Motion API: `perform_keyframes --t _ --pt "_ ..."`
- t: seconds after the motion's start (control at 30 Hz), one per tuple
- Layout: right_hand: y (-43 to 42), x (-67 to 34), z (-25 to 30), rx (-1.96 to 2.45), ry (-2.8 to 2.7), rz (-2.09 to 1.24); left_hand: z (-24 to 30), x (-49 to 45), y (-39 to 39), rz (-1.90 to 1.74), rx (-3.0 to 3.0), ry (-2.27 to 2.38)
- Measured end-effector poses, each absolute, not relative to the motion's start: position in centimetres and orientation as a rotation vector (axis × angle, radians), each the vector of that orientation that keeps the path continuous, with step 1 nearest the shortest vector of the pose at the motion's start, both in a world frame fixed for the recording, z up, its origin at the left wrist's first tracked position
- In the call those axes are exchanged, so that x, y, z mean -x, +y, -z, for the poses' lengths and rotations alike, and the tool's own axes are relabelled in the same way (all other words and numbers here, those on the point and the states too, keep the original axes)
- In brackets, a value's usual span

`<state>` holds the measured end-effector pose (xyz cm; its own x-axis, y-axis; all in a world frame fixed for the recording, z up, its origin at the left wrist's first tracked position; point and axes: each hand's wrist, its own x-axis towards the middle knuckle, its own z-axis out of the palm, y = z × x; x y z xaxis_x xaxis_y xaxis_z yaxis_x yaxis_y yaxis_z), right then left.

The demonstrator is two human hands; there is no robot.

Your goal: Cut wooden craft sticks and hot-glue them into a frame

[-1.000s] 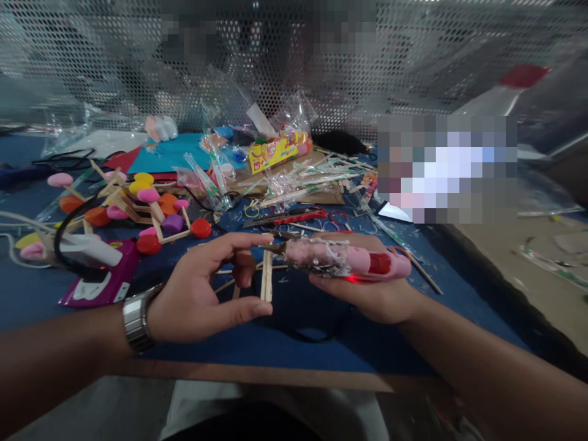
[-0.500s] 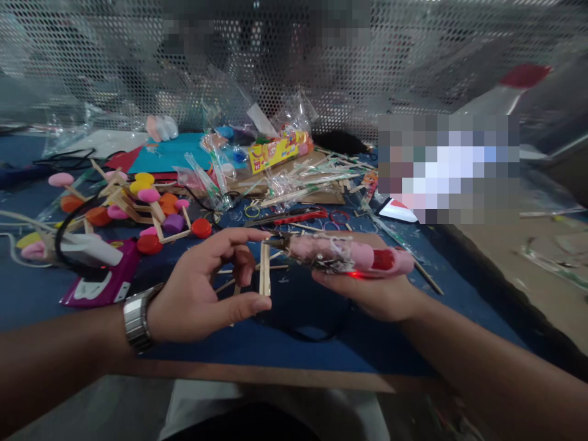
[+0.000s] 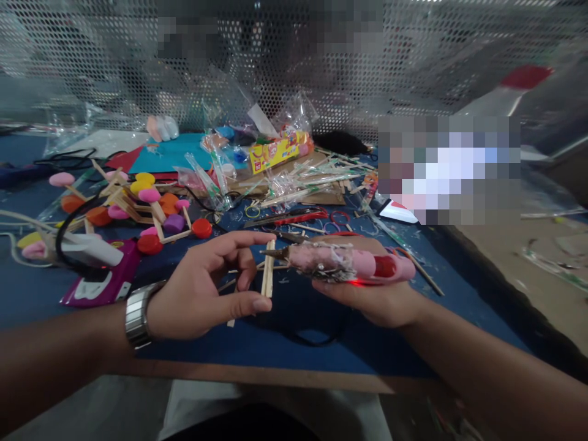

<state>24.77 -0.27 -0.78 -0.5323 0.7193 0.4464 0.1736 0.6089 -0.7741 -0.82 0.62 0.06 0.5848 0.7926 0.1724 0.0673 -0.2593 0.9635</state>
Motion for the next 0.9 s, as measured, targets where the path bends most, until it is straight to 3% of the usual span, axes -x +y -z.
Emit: perform_keyframes --t 0.9 --pt "-0.3 -25.1 1.8 0.756 -1.826 -1.07 -0.3 0.8 0.8 -0.778 -1.624 0.755"
